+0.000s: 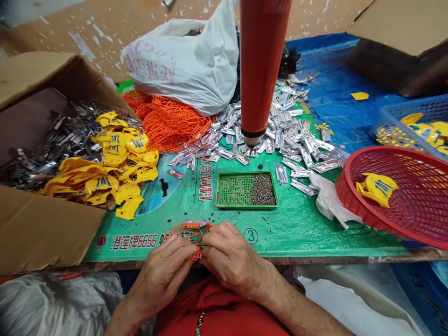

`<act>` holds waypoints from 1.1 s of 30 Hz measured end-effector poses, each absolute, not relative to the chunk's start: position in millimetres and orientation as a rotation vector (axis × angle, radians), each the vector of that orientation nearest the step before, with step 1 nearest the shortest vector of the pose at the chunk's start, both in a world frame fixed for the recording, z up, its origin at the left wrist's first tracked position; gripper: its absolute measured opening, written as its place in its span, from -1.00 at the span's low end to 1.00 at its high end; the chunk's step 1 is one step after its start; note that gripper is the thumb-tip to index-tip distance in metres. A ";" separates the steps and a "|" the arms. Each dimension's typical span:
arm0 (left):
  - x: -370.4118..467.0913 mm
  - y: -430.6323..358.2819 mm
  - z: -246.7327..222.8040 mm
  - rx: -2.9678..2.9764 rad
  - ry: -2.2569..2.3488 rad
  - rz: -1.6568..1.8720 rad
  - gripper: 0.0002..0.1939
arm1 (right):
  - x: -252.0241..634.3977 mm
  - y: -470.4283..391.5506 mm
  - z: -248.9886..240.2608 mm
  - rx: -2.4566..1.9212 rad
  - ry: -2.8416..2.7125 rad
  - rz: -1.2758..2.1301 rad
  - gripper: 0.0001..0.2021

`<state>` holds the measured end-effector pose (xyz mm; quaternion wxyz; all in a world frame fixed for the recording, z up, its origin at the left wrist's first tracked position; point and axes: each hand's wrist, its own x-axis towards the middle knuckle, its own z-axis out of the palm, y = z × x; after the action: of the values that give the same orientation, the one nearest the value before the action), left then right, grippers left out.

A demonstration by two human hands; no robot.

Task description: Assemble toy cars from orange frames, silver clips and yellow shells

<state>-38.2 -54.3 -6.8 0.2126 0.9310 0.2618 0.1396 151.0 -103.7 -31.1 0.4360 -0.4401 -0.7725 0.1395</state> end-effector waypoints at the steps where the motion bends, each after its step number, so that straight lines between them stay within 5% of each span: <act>1: -37.7 -54.7 -8.0 2.591 0.730 0.386 -0.82 | 150.9 -103.5 -31.6 -1.092 -1.920 0.347 -0.93; 14: -31.0 -56.3 -6.1 2.570 0.627 0.467 -0.81 | 154.1 -105.7 -33.7 -1.075 -1.817 0.601 -0.90; 23: -37.4 -42.7 19.8 1.803 0.857 0.395 -0.80 | 156.9 -69.5 -7.1 -1.007 -1.688 0.773 -0.69; 29: -41.0 -40.9 22.0 1.276 0.962 0.445 -0.83 | 145.1 -68.2 -4.9 -1.081 -1.779 0.554 -0.69; 33: -41.3 -36.8 17.7 1.026 0.987 0.498 -0.80 | 194.7 -76.7 8.3 -1.341 -1.561 -0.017 -0.65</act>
<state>-41.3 -36.8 17.7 0.7290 0.4656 0.4479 0.2263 194.7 -76.7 8.3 0.5159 -0.5582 -0.6498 -0.0072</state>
